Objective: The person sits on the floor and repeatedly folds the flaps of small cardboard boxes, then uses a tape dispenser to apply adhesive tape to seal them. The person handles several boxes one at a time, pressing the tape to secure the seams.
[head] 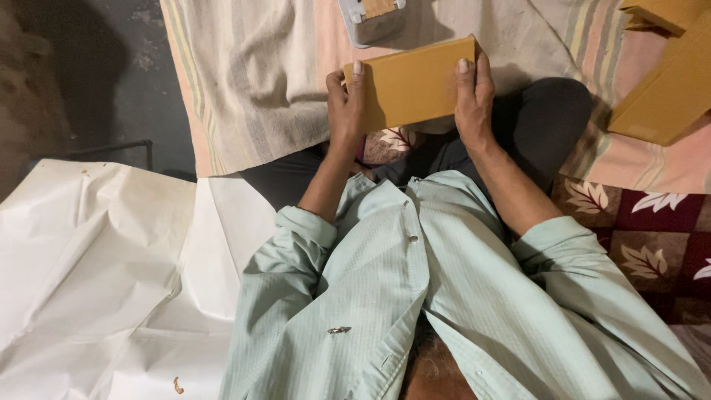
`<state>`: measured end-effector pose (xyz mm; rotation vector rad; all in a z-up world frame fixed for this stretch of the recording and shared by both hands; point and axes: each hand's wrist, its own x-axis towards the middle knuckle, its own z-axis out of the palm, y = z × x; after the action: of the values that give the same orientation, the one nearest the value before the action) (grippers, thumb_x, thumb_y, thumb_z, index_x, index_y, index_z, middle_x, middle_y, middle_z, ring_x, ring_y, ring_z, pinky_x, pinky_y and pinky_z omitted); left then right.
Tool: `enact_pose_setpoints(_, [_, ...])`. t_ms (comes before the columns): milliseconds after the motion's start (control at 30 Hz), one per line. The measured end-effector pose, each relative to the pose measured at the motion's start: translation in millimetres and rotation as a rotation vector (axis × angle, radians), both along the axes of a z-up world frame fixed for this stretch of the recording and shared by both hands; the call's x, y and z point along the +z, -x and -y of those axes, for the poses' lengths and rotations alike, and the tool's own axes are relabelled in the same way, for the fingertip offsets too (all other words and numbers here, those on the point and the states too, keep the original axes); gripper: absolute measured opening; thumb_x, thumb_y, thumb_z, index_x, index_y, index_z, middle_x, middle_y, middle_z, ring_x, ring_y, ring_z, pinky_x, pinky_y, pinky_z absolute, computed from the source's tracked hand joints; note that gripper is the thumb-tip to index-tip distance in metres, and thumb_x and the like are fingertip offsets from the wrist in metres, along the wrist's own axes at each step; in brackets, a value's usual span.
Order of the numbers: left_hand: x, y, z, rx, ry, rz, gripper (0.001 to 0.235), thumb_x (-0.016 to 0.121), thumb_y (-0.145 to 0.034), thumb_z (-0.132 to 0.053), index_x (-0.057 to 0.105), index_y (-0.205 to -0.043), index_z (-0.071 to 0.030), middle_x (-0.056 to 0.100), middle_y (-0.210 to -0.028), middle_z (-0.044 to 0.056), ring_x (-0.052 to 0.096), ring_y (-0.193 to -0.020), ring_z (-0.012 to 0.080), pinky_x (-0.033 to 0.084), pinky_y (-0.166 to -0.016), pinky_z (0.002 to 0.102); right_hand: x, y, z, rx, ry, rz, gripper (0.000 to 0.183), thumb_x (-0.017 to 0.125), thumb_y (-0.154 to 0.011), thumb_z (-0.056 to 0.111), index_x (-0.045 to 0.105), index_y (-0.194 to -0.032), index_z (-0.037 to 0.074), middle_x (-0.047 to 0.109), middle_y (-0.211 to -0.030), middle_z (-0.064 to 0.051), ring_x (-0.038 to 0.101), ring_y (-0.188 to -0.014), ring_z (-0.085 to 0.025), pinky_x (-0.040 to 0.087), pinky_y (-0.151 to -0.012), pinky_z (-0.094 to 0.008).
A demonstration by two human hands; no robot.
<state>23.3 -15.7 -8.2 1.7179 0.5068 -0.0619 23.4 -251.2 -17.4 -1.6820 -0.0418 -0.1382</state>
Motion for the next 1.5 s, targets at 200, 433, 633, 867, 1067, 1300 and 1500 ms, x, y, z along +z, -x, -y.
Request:
enact_pose_setpoints(200, [1,-2,3,0.007,-0.115,0.017,0.085,0.041,-0.092,-0.074,0.061,-0.112,0.006,0.069,-0.091,0.022,0.072,-0.081,0.0287,0.06,-0.07,0.043,6,8,-5,-0.051,0.124,0.012,0.059,0.041,-0.117,0.044,0.039,-0.157,0.0,0.059,-0.147,-0.019,0.057,-0.137,-0.029,0.047,-0.114,-0.039])
enact_pose_setpoints(433, [1,2,-1,-0.034,-0.273,-0.007,0.083,0.039,-0.095,-0.074,0.062,-0.101,0.006,0.07,-0.084,0.023,0.071,-0.079,0.0294,0.059,-0.071,0.044,-11,-9,4,-0.014,0.292,-0.278,0.069,0.04,-0.108,0.063,0.055,-0.125,-0.002,0.064,-0.102,-0.019,0.063,-0.094,-0.028,0.051,-0.085,-0.043])
enact_pose_setpoints(633, [-2,-3,1,0.039,-0.301,-0.002,0.079,0.036,-0.1,-0.068,0.062,-0.096,0.007,0.068,-0.085,0.028,0.069,-0.08,0.0355,0.054,-0.076,0.048,-23,-34,5,-0.069,0.422,-0.328,0.074,0.03,-0.106,0.067,0.061,-0.106,0.0,0.063,-0.091,-0.018,0.063,-0.087,-0.029,0.05,-0.08,-0.044])
enact_pose_setpoints(867, [-4,8,-6,0.058,-0.278,0.032,0.077,0.037,-0.1,-0.066,0.062,-0.102,0.007,0.068,-0.087,0.028,0.067,-0.083,0.0374,0.052,-0.078,0.049,-27,-23,15,0.02,-0.579,-0.452,0.066,0.03,-0.108,0.063,0.041,-0.147,0.012,0.058,-0.146,-0.008,0.056,-0.141,-0.022,0.046,-0.12,-0.038])
enact_pose_setpoints(1067, [-11,8,-14,0.032,-0.108,-0.022,0.077,0.047,-0.096,-0.069,0.066,-0.099,0.006,0.07,-0.086,0.019,0.066,-0.08,0.0249,0.055,-0.073,0.039,-28,-20,17,0.06,-0.464,-0.597,0.07,0.046,-0.1,0.06,0.054,-0.142,0.004,0.061,-0.14,-0.009,0.058,-0.13,-0.022,0.05,-0.109,-0.041])
enact_pose_setpoints(1300, [-19,12,-20,0.097,0.163,-0.009,0.073,0.057,-0.091,-0.07,0.066,-0.102,0.002,0.068,-0.082,0.012,0.066,-0.077,0.0168,0.058,-0.07,0.031,-26,-17,10,0.023,-0.567,-0.5,0.074,0.044,-0.109,0.061,0.06,-0.14,-0.005,0.064,-0.128,-0.015,0.062,-0.121,-0.027,0.054,-0.107,-0.043])
enact_pose_setpoints(1500, [-21,20,-24,0.144,0.118,-0.006,0.073,0.057,-0.097,-0.067,0.067,-0.102,0.005,0.061,-0.083,0.007,0.054,-0.077,0.0156,0.049,-0.069,0.029,-7,1,-6,0.137,0.131,-0.117,0.067,0.044,-0.113,0.056,0.044,-0.154,0.003,0.062,-0.138,-0.02,0.06,-0.129,-0.031,0.05,-0.107,-0.04])
